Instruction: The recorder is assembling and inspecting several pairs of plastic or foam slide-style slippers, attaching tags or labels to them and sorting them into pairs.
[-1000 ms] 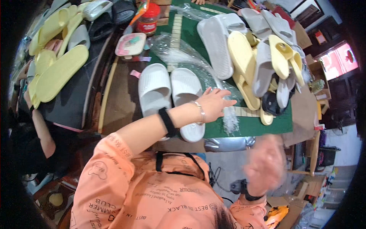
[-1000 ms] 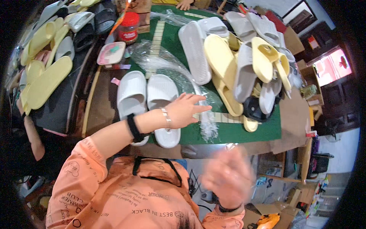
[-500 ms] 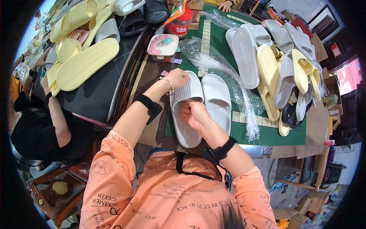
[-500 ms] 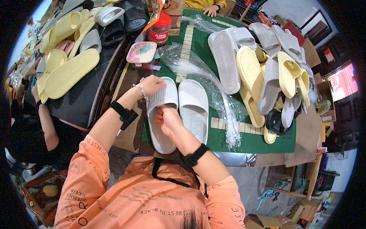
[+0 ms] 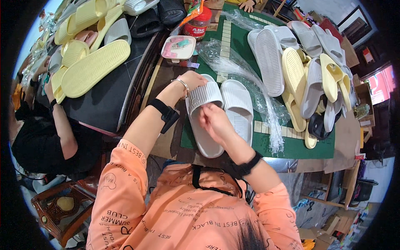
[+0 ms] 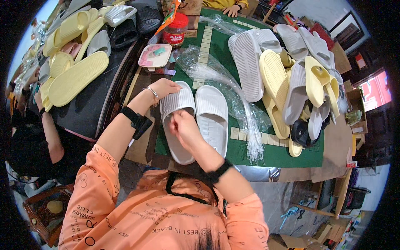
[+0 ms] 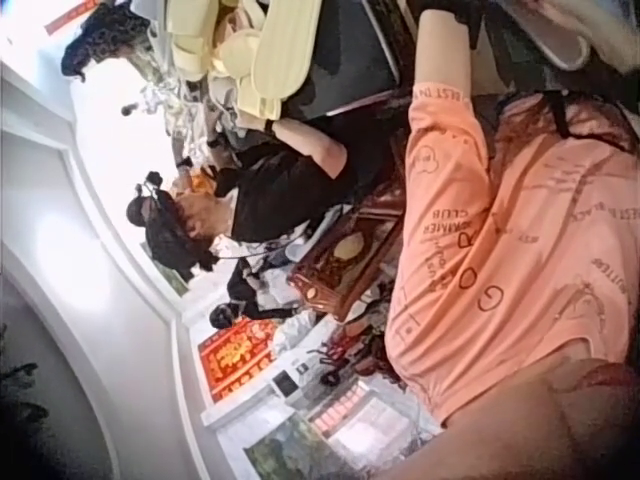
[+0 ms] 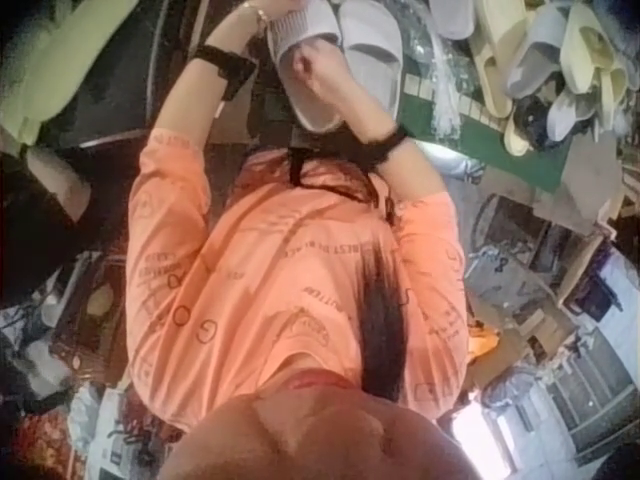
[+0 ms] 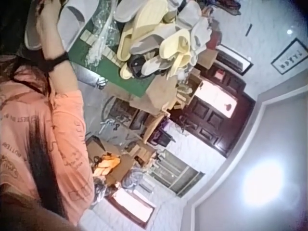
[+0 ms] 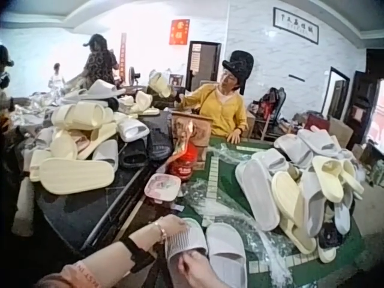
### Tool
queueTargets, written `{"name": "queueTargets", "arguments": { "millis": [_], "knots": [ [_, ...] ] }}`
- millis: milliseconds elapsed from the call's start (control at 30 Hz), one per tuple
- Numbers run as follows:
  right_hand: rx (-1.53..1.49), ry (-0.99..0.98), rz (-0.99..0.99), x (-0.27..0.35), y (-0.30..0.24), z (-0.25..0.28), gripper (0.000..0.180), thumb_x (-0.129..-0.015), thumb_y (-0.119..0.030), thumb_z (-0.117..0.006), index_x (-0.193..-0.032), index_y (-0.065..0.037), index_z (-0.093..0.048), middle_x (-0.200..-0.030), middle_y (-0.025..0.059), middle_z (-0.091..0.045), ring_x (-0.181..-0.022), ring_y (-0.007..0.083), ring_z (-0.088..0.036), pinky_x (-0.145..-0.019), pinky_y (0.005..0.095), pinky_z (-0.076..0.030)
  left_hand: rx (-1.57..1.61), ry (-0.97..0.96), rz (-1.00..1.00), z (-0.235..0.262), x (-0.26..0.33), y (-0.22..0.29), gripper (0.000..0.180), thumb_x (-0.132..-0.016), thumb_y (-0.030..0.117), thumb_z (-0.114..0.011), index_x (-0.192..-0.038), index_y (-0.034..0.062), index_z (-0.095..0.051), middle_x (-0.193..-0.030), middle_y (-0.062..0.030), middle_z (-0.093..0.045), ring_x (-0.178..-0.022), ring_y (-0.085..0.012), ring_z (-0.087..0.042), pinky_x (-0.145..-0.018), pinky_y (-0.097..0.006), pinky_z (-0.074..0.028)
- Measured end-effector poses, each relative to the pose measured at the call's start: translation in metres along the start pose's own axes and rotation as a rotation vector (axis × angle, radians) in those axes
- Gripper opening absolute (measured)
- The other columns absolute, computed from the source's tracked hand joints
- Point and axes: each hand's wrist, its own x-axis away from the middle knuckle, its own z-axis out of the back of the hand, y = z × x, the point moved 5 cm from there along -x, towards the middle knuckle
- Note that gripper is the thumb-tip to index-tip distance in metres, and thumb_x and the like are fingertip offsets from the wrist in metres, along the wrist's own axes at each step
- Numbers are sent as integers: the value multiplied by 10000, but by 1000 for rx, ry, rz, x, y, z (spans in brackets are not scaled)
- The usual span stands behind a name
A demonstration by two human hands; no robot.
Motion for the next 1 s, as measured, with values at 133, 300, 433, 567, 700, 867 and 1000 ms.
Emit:
{"name": "queueTargets", "arguments": {
  "millis": [133, 300, 433, 567, 700, 867, 1000],
  "knots": [
    [947, -100, 239, 89, -40, 16, 191, -861, -138, -407, -960, 9, -478, -653, 102, -488, -564, 230, -496, -509, 278, -380, 59, 30, -11, 2, -3, -1, 161, -707, 175, -640, -840, 92, -678, -764, -29, -640, -677, -96, -558, -616, -255, -442],
    [1792, -61, 354, 175, -93, 47, 75, -730, -46, -539, -794, -9, -524, -719, 123, -511, -632, 298, -488, -613, 380, -399, -174, -120, 8, 8, 4, 14, 278, -749, 240, -602, -966, 69, -635, -805, -24, -624, -706, -96, -521, -662, -232, -416],
    [2106, 194, 625, 201, -125, 27, 112, -650, -25, -542, -762, -30, -549, -692, 94, -500, -695, 274, -496, -636, 373, -379, -243, -213, -10, 1, 9, 23, 268, -749, 231, -610, -948, 53, -640, -772, -12, -614, -665, -83, -514, -632, -223, -417],
    [1674, 122, 818, 193, -102, 13, 231, -595, 33, -580, -815, -33, -599, -711, 68, -504, -682, 239, -485, -617, 341, -384, -207, -326, -11, -12, 12, 29, 221, -743, 171, -624, -911, 29, -645, -736, -4, -612, -629, -71, -512, -599, -204, -417],
    [1710, 27, 768, 149, -62, 19, 272, -636, 28, -540, -903, 2, -581, -755, 97, -535, -721, 249, -511, -649, 336, -407, 8, -158, -17, -2, 10, 17, 174, -748, 91, -600, -889, -3, -639, -702, -44, -611, -642, -82, -541, -574, -215, -442],
    [1749, 140, 790, 101, -55, 57, 327, -653, 25, -492, -977, 56, -530, -817, 150, -556, -782, 289, -525, -729, 352, -422, 295, 115, -81, -11, 5, 41, 219, -793, 1, -460, -971, -27, -585, -750, -61, -574, -635, -103, -561, -578, -210, -465],
    [1770, 28, 871, 70, -60, 52, 418, -656, 74, -452, -1074, 74, -452, -997, 240, -507, -963, 367, -468, -852, 386, -386, -141, 119, -341, -42, -7, 61, 225, -807, 69, -424, -935, 2, -596, -712, -41, -546, -568, -130, -499, -520, -255, -415]
  ]
}}
